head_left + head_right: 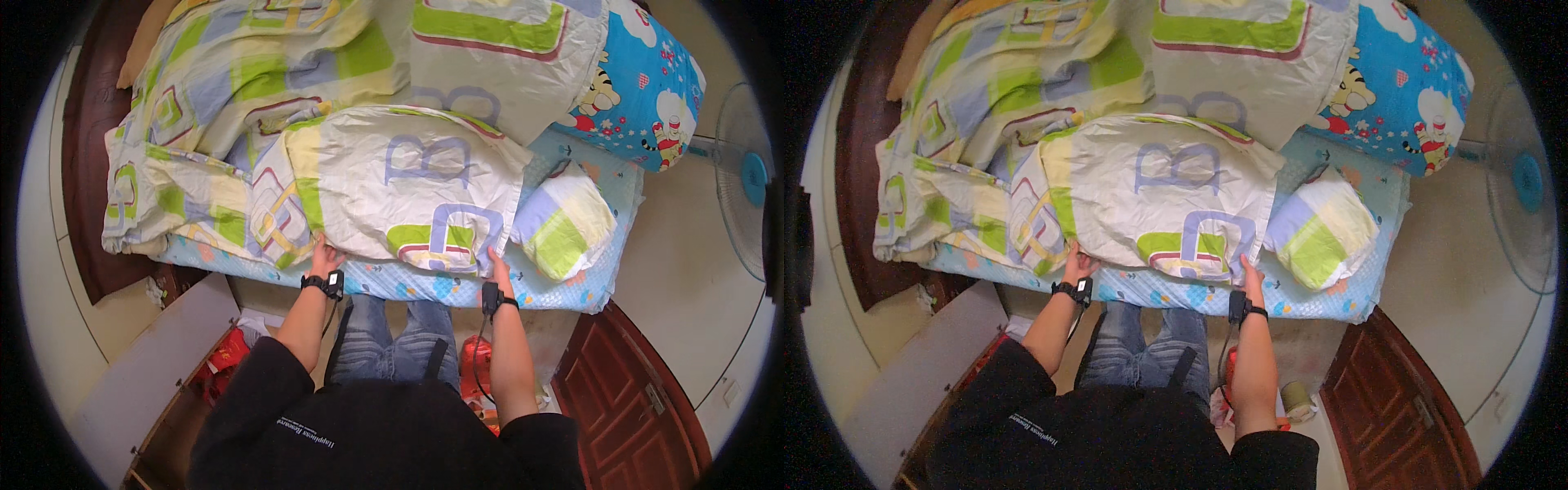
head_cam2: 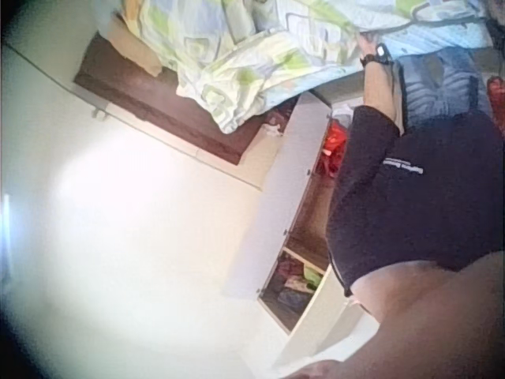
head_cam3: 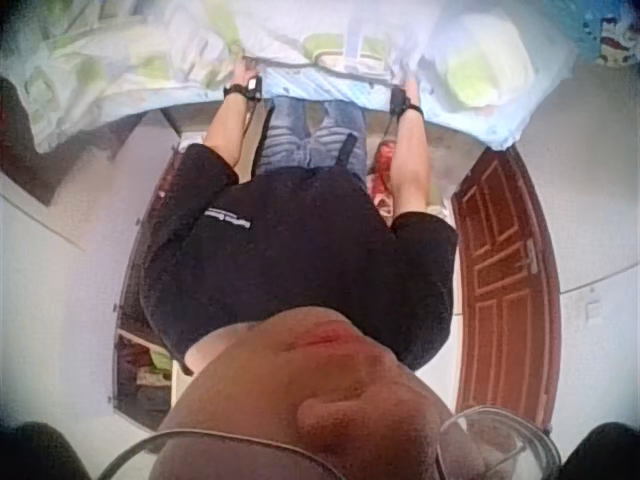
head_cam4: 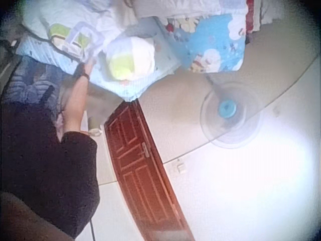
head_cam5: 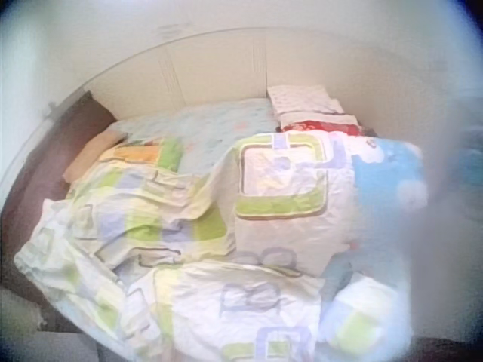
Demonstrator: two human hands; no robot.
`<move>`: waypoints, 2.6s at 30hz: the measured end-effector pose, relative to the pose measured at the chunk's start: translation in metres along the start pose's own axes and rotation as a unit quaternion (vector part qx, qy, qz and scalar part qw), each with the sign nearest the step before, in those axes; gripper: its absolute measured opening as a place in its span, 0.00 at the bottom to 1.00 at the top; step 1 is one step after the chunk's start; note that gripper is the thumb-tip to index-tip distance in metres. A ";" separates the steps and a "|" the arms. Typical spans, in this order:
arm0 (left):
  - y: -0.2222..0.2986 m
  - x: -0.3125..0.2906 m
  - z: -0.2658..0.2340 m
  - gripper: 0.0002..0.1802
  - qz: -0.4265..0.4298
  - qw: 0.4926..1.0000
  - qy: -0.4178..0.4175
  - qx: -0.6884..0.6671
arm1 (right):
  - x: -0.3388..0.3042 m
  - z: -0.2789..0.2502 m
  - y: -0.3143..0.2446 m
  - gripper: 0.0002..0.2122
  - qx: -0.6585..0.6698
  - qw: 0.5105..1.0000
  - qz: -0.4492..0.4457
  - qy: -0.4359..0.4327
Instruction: The person folds a patterned duvet cover on a bed, repeatedly spreading the fabric across the mattress and aligning the edges by hand before performing several folds.
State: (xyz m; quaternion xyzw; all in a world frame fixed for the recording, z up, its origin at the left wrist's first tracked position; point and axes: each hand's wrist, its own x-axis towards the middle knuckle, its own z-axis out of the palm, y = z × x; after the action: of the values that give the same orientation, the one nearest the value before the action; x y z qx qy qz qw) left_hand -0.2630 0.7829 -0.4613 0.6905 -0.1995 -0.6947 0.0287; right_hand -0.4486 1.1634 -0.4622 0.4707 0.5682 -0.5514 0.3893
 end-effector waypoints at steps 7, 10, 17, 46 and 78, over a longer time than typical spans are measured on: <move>-0.001 -0.031 0.005 0.11 -0.023 0.984 -0.052 0.171 | -0.072 0.023 -0.059 0.17 -0.258 0.910 -0.323 0.040; 0.009 -0.070 -0.002 0.07 -0.039 0.908 -0.187 0.372 | -0.158 -0.026 -0.102 0.22 -0.313 0.819 -0.440 0.195; -0.083 -0.107 0.043 0.14 -0.021 0.591 -0.388 0.707 | -0.183 -0.259 -0.101 0.10 -0.176 0.829 -0.465 0.254; 0.020 -0.052 0.087 0.34 0.504 0.607 -0.152 0.596 | -0.050 0.023 -0.259 0.22 -0.363 0.653 -0.632 0.206; 0.000 -0.038 0.196 0.18 0.437 0.496 -0.061 0.748 | -0.098 0.049 -0.162 0.26 -0.496 0.566 -0.651 0.100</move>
State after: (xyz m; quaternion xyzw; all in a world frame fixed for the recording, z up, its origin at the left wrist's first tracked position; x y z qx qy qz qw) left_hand -0.4520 0.8418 -0.4316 0.2338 -0.9221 -0.2249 -0.2112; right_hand -0.5838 1.1122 -0.3306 -0.2414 0.9403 -0.2367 0.0376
